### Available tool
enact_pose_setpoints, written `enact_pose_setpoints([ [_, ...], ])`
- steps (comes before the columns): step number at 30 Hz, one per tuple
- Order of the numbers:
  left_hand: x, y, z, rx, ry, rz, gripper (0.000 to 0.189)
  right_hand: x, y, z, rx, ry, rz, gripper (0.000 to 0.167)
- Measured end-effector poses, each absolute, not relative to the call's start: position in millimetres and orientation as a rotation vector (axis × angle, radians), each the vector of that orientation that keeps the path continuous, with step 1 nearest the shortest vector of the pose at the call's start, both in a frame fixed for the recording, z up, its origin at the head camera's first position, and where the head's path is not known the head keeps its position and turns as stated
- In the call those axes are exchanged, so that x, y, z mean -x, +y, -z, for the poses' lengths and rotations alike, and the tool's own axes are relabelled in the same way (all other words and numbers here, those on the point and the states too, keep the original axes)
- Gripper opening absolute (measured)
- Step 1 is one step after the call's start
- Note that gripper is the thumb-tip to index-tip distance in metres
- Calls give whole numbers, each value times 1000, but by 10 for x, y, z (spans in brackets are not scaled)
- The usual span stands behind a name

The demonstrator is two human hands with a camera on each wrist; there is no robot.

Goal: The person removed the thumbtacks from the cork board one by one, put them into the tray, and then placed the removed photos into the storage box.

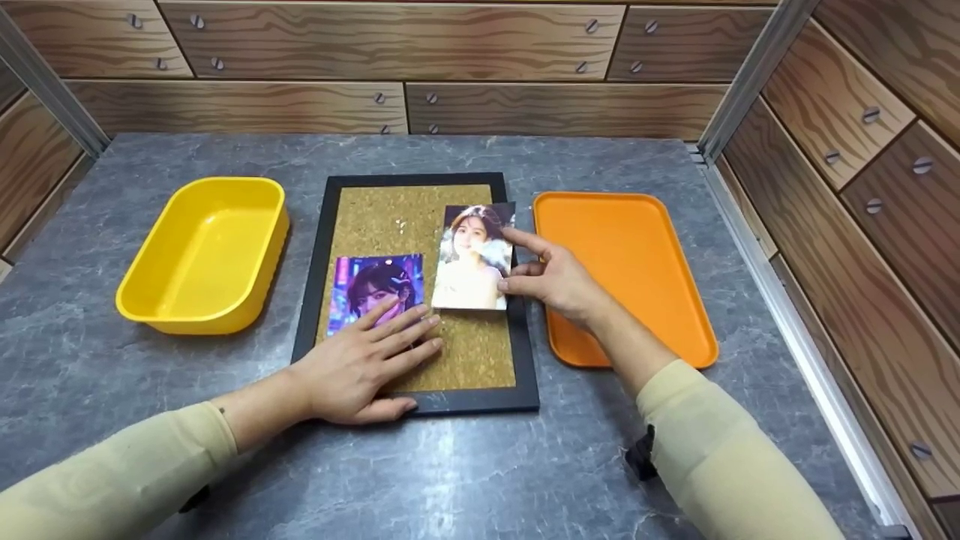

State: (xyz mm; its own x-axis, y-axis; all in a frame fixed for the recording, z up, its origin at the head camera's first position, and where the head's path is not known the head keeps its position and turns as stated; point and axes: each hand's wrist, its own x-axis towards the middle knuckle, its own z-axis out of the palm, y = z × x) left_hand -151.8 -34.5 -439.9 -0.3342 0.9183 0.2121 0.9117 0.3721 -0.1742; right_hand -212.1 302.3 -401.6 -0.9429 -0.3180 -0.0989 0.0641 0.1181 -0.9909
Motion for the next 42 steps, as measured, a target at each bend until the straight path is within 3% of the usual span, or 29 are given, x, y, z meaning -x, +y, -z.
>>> enact_pose_setpoints([
  [20, 1426, -424, 4310, 1570, -2387, -137, 81, 2084, 2901, 3958, 256, 2167, 1929, 95],
  [42, 1723, -1479, 3684, 1147, -2456, 58, 86, 2141, 2673, 3841, 325, 2253, 1840, 97],
])
